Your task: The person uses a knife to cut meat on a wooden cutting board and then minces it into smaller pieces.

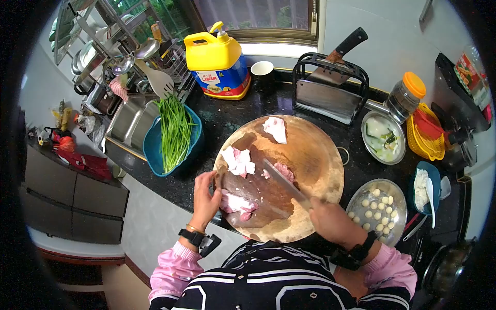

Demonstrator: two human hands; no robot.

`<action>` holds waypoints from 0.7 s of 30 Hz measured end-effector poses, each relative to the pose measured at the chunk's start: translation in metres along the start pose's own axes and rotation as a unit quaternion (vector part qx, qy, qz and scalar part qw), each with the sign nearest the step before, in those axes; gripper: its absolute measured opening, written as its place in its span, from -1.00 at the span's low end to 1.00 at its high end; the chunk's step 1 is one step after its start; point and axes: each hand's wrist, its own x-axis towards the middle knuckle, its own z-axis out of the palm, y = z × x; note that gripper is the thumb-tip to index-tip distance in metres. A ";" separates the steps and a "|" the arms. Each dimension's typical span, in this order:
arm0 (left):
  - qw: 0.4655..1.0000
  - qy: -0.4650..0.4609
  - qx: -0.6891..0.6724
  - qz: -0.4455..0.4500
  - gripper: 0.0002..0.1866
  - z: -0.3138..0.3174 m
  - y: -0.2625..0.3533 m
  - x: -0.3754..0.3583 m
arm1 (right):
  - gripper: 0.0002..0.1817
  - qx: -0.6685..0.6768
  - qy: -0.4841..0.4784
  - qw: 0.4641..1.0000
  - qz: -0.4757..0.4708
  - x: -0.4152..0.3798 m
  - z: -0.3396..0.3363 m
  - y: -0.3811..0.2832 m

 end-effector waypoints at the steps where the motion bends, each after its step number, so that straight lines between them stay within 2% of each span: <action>1: 0.999 -0.007 -0.026 -0.038 -0.54 0.001 -0.002 -0.006 | -0.82 0.010 -0.017 0.999 -0.034 0.001 0.007 0.002; 2: 0.999 -0.008 -0.027 -0.038 -0.54 0.001 -0.001 -0.009 | -0.82 0.021 -0.034 0.997 -0.069 0.003 0.011 0.003; 4: 0.977 -0.116 -0.037 -0.172 -0.54 -0.005 0.004 -0.014 | -0.80 0.027 -0.047 0.997 -0.053 0.007 0.011 -0.008; 6: 0.984 -0.131 -0.043 -0.113 -0.55 -0.008 0.011 -0.018 | -0.79 0.032 -0.064 0.997 -0.043 0.012 0.011 -0.012; 8: 0.991 -0.108 -0.067 -0.038 -0.63 -0.007 0.015 -0.020 | -0.80 0.009 -0.004 1.000 -0.021 0.017 0.013 -0.009; 9: 0.991 -0.105 -0.067 -0.043 -0.63 -0.008 0.015 -0.018 | -0.80 0.007 -0.008 1.000 -0.024 0.018 0.010 -0.011; 11: 0.933 -0.233 -0.216 -0.167 -0.67 -0.009 0.014 -0.015 | -0.83 0.061 -0.029 0.997 -0.030 0.017 0.000 -0.014; 12: 0.913 -0.238 -0.287 -0.165 -0.71 -0.006 0.013 -0.014 | -0.83 0.059 -0.030 0.997 -0.031 0.017 0.001 -0.013; 13: 0.913 -0.237 -0.288 -0.165 -0.71 -0.006 0.015 -0.015 | -0.83 0.068 -0.036 0.996 -0.048 0.017 0.002 -0.012; 15: 0.825 -0.257 -0.457 -0.211 -0.73 -0.009 0.031 -0.010 | -0.83 0.077 -0.042 0.994 -0.064 0.017 0.008 -0.008; 16: 0.820 -0.260 -0.469 -0.200 -0.71 -0.011 0.039 -0.007 | -0.83 0.072 -0.020 0.994 -0.079 0.018 0.014 -0.006; 19: 0.832 -0.277 -0.438 -0.199 -0.63 -0.010 0.040 0.007 | -0.83 0.069 0.000 0.993 -0.094 0.020 0.017 -0.009; 20: 0.913 -0.204 -0.330 -0.129 -0.58 0.001 0.028 0.006 | -0.83 0.072 0.002 0.993 -0.089 0.020 0.017 -0.011; 21: 0.972 -0.151 -0.143 -0.108 -0.50 -0.008 0.039 0.010 | -0.83 0.070 0.001 0.993 -0.091 0.020 0.017 -0.013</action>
